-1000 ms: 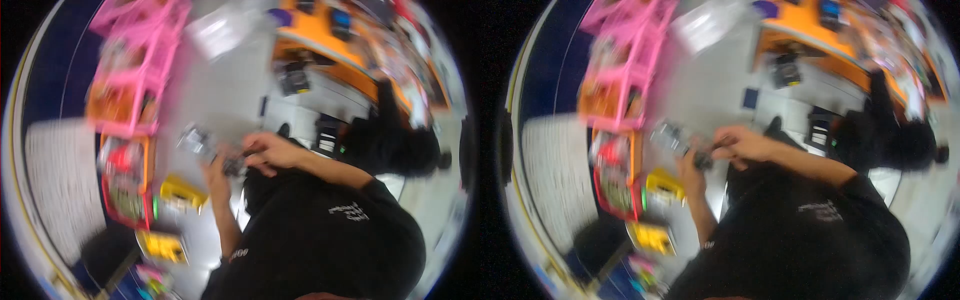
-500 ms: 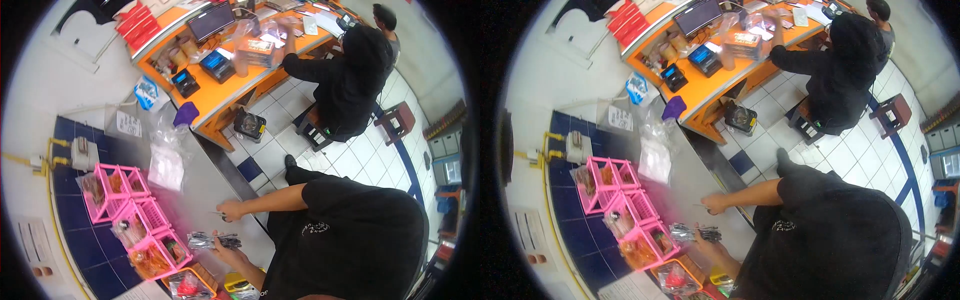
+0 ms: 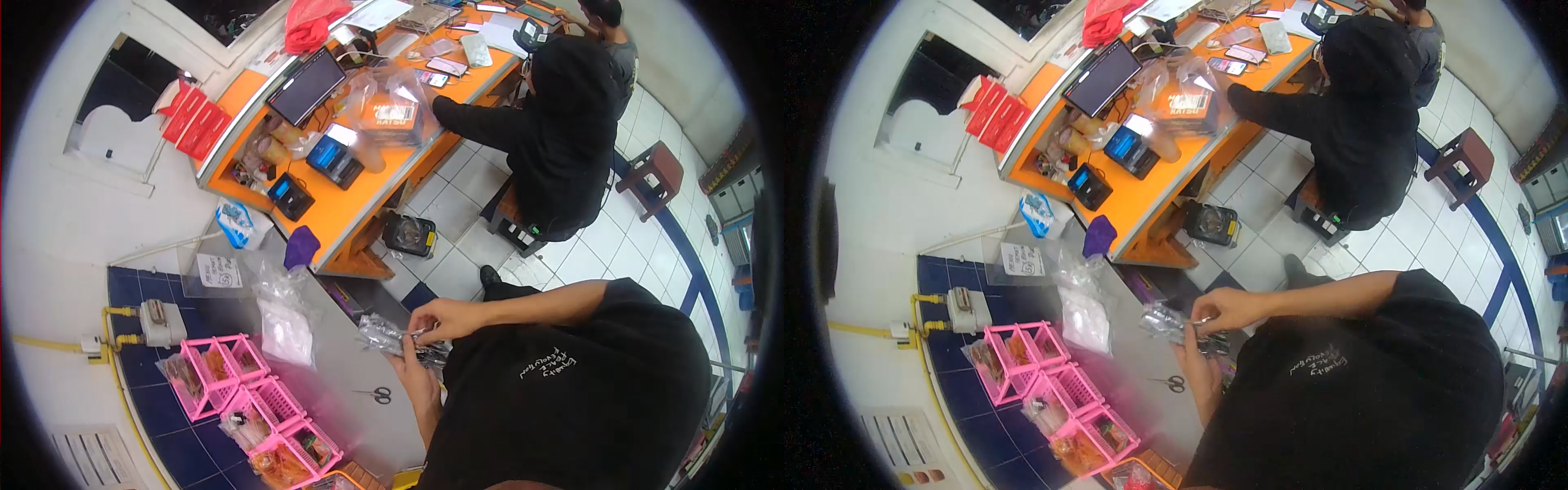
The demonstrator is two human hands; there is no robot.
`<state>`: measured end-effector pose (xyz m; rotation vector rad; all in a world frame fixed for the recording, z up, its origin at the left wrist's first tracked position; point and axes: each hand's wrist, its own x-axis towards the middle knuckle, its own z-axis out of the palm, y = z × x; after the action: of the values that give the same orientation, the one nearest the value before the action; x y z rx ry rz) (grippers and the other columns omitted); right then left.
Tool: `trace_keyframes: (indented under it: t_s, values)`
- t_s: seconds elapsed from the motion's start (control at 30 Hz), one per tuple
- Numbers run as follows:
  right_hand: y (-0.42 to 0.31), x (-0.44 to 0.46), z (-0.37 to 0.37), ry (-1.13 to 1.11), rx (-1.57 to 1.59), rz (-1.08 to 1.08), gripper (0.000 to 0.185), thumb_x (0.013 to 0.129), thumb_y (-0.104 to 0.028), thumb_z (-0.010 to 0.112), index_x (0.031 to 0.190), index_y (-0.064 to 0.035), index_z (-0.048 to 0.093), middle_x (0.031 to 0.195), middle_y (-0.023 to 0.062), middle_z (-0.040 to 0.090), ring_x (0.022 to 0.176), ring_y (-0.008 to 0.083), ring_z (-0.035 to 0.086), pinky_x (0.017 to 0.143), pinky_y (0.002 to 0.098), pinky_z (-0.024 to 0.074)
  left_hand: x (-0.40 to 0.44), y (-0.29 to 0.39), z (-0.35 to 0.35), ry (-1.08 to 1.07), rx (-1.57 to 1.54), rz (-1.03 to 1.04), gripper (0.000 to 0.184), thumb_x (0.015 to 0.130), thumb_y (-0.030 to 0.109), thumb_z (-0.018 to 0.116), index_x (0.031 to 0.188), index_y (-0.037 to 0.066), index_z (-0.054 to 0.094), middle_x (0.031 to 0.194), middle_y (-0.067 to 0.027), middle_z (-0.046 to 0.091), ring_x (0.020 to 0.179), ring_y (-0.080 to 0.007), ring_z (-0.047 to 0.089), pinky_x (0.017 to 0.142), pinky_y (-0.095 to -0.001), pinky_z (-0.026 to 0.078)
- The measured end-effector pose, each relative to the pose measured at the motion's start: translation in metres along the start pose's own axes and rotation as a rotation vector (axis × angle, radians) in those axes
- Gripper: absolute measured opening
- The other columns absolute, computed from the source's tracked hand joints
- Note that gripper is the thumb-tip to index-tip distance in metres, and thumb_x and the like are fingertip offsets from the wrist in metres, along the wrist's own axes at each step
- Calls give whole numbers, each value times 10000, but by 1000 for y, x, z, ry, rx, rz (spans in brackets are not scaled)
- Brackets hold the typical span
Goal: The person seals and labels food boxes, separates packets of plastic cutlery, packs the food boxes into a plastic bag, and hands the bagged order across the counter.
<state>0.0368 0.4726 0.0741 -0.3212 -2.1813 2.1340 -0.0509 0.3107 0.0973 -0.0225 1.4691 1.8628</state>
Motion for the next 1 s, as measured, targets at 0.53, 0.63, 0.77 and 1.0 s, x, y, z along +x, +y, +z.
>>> trace_keyframes:
  t_s: [0.53, 0.63, 0.77, 1.0]
  values:
    - [-22, -72, -147, 473, -52, -87, 553, 981, 11, 586, 1517, -83, 488, 1287, 62, 576, 956, 85, 593, 807, 252, 503, 66, -26, 153, -325, 345, -40, 370, 1157, 230, 498, 1346, -59, 629, 1308, -96, 650, 1216, -147, 567, 1076, -302, 411]
    - [-59, -72, -150, 554, 240, 147, 570, 976, -10, 654, 1501, -68, 440, 1323, 116, 603, 976, 93, 629, 845, 266, 518, 64, -14, 175, -343, 603, 145, 318, 1152, 217, 514, 1264, -40, 664, 1160, -52, 676, 1091, -110, 586, 1002, -286, 446]
    - [-40, -65, -162, 613, 400, 134, 631, 942, -9, 704, 1499, -79, 414, 1225, 107, 663, 994, 105, 655, 860, 288, 530, 64, -10, 195, -367, 404, 89, 259, 1140, 198, 549, 1213, -19, 669, 1076, -23, 693, 959, -72, 590, 886, -255, 471]
    - [-41, -61, -171, 550, 636, 205, 478, 908, -17, 693, 1372, 21, 585, 1180, 56, 725, 1029, 93, 679, 933, 270, 535, 80, -22, 184, -414, 247, 50, 217, 1141, 217, 556, 1151, 17, 642, 1101, -17, 693, 987, -43, 581, 874, -233, 462]
